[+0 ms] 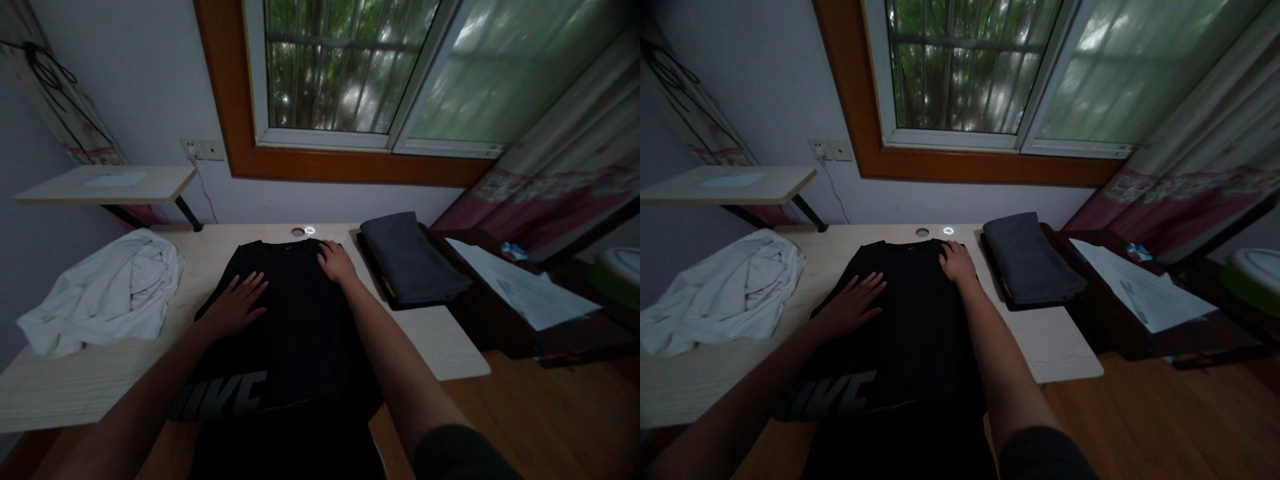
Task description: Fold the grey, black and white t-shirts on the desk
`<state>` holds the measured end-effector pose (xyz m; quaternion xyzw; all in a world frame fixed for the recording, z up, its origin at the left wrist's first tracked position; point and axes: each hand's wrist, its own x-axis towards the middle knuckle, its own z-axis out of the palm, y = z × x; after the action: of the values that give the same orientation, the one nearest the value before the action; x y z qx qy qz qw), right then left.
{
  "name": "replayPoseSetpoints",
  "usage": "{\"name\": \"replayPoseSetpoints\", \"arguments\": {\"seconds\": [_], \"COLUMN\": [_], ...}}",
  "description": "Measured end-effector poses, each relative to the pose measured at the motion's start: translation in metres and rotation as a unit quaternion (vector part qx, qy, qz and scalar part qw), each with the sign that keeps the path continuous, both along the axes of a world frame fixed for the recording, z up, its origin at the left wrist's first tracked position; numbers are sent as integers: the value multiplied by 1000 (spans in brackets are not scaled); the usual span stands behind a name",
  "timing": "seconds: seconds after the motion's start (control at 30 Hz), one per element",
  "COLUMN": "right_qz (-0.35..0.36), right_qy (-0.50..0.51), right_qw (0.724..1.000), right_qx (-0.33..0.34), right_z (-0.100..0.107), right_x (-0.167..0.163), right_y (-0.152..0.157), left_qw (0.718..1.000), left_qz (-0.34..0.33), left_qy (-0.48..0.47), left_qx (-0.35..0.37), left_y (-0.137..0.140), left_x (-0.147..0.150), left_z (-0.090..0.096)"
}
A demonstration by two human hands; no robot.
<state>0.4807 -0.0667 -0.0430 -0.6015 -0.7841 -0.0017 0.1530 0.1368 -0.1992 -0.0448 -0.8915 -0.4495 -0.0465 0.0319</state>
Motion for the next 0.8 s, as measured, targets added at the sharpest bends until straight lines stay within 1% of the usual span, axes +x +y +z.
{"name": "replayPoseSetpoints", "arguments": {"seconds": [0.17, 0.27, 0.33, 0.47, 0.6, 0.8], "right_qz": [11, 34, 50, 84, 112, 100], "right_qy": [19, 40, 44, 21, -20, -53], "right_qw": [999, 997, 996, 996, 993, 991], "right_qx": [29, 53, 54, 13, -37, -66], "right_z": [5, 9, 9, 5, -3, -7], "right_x": [0, 9, 19, 40, 52, 54], "right_y": [-9, -19, -28, -53, -76, -83], "left_qw": [1000, 1000, 1000, 1000, 1000, 1000], "left_qz": [4, 3, 3, 7, 14, 23], "left_qy": [4, 5, 6, 3, 5, 10], "left_qx": [2, 5, 7, 10, 7, 7], "left_y": [2, 5, 8, 17, 25, 24], "left_x": [-2, -7, -13, -29, -42, -45], "left_z": [-1, -1, 0, 0, 1, 1]}}
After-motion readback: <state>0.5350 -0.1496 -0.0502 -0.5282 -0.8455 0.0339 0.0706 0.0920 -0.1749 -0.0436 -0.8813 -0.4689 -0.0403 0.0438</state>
